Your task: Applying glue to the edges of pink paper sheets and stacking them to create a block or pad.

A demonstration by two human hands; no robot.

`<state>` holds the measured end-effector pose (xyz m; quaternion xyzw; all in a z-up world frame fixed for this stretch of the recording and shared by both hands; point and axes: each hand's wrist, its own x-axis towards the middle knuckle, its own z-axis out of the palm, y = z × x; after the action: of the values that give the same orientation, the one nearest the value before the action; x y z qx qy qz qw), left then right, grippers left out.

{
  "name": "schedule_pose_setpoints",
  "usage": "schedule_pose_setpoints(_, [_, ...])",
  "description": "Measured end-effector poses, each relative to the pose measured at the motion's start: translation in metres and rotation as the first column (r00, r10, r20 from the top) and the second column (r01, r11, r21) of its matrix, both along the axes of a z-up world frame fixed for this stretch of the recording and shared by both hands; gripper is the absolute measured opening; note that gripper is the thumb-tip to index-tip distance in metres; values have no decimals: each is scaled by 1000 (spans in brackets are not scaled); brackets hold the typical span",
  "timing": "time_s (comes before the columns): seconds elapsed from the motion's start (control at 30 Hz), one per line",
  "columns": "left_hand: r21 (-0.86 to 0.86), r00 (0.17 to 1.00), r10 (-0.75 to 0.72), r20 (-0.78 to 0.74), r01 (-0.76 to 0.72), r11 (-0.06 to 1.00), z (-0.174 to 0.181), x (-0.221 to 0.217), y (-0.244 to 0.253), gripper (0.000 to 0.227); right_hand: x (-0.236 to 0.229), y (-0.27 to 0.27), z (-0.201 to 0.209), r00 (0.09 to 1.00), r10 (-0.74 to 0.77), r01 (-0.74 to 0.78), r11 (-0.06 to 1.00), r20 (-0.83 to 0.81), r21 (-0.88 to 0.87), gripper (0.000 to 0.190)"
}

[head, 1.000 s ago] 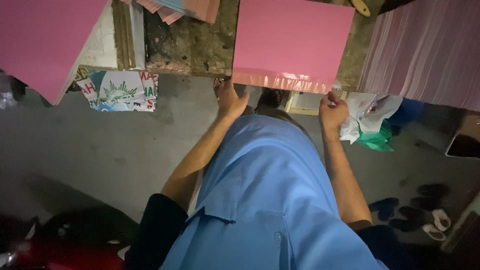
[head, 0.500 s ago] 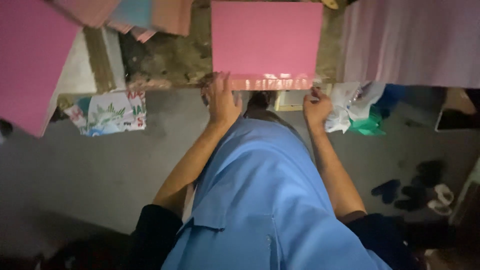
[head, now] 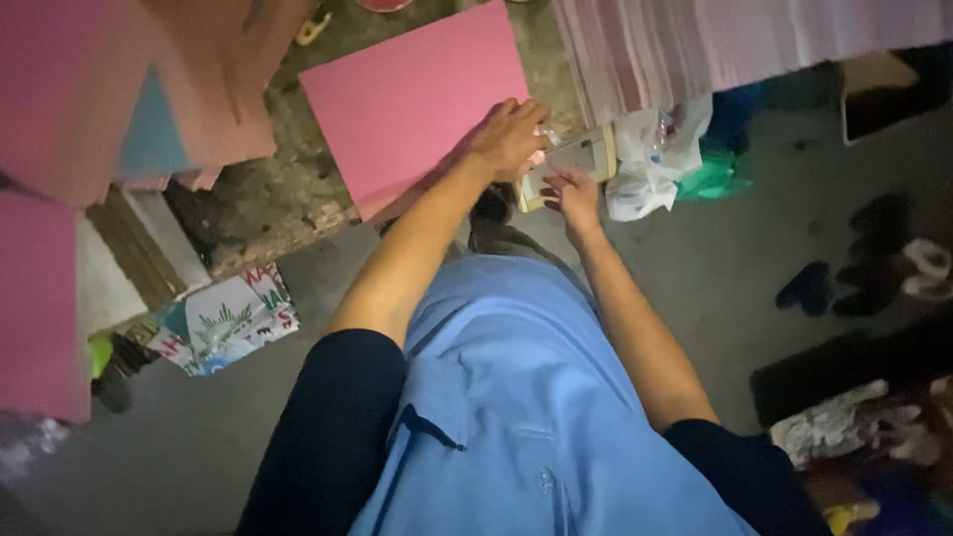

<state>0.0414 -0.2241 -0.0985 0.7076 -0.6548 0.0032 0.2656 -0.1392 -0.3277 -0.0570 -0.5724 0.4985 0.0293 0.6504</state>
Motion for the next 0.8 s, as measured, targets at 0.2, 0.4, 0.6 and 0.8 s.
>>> schedule_pose_setpoints(0.2, [362,994,-98,41,77,929,52,2,-3,29,12,6,12,1000,-22,23,997,-20,68,35])
schedule_pose_setpoints(0.4, [470,989,-122,85,68,880,61,-2,-9,27,15,9,30,999,-48,47,993,3,111,28])
schedule_pose_setpoints(0.6, [481,990,-131,55,89,872,68,-3,-9,22,10,7,18,998,-69,69,987,-4,144,32])
schedule_pose_setpoints(0.8, [442,983,-144,117,78,894,68,0,-6,25,14,10,39,1000,-21,22,996,-17,90,24])
